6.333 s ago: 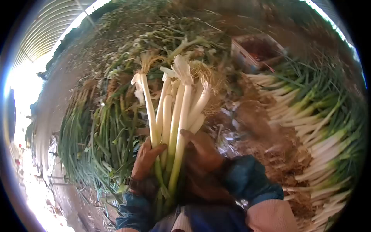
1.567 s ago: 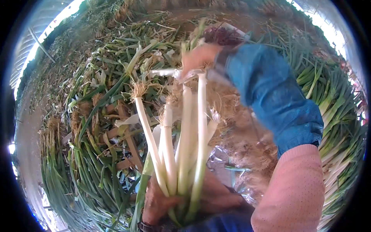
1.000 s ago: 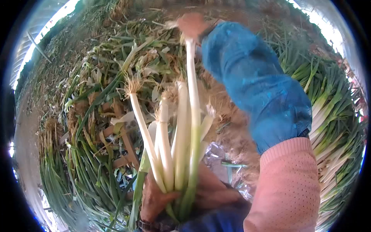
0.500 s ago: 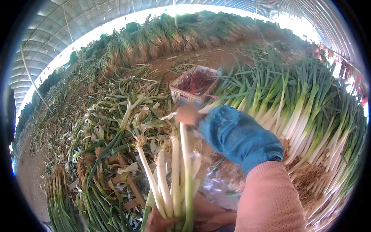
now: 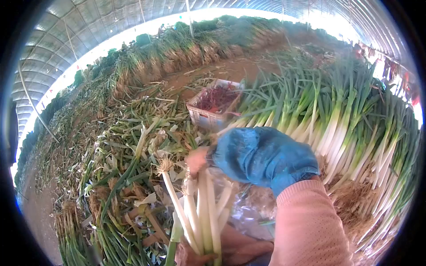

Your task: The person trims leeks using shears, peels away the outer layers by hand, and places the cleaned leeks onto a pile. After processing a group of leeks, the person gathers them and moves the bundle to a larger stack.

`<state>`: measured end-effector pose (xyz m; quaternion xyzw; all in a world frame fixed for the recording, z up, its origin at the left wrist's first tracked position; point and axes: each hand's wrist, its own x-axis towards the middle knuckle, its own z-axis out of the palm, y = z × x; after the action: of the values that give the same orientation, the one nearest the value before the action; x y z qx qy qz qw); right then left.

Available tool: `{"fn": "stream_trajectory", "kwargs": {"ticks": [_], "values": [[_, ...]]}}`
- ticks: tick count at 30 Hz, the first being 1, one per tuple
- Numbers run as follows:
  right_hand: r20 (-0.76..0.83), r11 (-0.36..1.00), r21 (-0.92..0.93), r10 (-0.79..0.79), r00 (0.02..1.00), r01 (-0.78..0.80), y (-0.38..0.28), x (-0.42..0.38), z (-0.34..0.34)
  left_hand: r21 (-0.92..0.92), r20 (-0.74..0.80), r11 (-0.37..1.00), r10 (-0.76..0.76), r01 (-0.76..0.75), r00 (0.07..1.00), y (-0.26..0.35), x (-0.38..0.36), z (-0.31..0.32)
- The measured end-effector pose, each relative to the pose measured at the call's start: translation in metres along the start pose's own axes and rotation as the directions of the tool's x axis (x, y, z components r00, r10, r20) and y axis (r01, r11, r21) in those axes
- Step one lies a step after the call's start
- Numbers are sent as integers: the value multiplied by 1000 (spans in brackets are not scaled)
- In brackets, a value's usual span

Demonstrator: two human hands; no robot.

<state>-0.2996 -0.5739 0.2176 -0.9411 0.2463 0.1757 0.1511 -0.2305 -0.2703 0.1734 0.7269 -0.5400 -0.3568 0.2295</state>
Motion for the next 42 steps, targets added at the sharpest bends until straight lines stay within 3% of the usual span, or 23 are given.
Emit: {"fn": "stream_trajectory", "kwargs": {"ticks": [3,5,7,9,12,14,15,18,21,22,23,24,25,27,29,32,34,35,36,37,39,40,42], "values": [[152,980,-81,194,969,-183,2,23,-2,23,-20,1000,9,-9,1000,-2,6,0],[225,994,-108,22,974,2,65,92,59,29,-33,1000,10,-9,999,-4,8,-1],[172,967,-230,-68,983,107,60,94,58,31,-37,999,20,-19,999,-6,10,-1],[-6,891,-444,-110,994,96,27,68,37,31,-44,999,14,-12,999,-9,12,-3],[-169,874,-481,-170,971,70,47,98,52,33,-50,999,17,-15,999,-12,15,-7],[-367,862,-506,-198,909,-16,65,131,83,36,-50,999,25,-23,998,-14,15,-8],[-330,860,-496,-312,891,117,51,112,60,38,-52,999,27,-25,998,-15,13,-8],[-456,816,-551,-471,755,175,44,112,51,52,-58,998,42,-39,997,-17,10,-8],[-537,913,-407,-232,811,-8,43,134,60,66,-73,995,74,-70,995,-18,3,-5],[-700,808,277,-201,685,520,54,160,75,75,-76,994,81,-75,994,-18,1,-5],[-714,790,314,-168,679,526,52,159,74,81,-83,993,91,-85,992,-17,1,-6],[-737,814,280,-158,658,509,49,161,69,88,-89,992,100,-92,991,-18,-3,-4],[-665,941,-331,-176,726,-75,38,143,45,96,-96,990,108,-99,990,-19,-6,-3],[-712,778,-507,-136,689,-371,44,123,9,106,-107,988,122,-111,987,-19,-12,-1],[-793,718,-478,-105,600,-506,64,111,-47,120,-121,986,127,-113,984,-21,-14,-3],[-767,735,-527,-195,612,-426,134,143,-98,114,-130,987,126,-112,983,-18,-15,0],[-697,718,-635,-372,613,-286,37,86,-111,122,-133,986,126,-110,983,-16,-16,2],[-543,834,-544,-262,798,-96,-26,48,-102,129,-134,985,133,-116,982,-15,-17,3],[-105,974,-212,-104,989,80,-47,69,-82,136,-138,984,132,-113,982,-15,-17,3],[25,941,-299,-158,987,158,-82,52,-55,136,-141,983,139,-119,980,-15,-16,5],[19,812,-436,-421,907,387,-87,72,42,138,-146,983,138,-118,980,-15,-17,7],[227,837,-262,-431,873,481,-85,78,69,139,-147,983,136,-116,980,-16,-17,8],[487,904,-116,-310,816,412,-103,49,49,136,-151,984,134,-114,979,-15,-18,9]]}}
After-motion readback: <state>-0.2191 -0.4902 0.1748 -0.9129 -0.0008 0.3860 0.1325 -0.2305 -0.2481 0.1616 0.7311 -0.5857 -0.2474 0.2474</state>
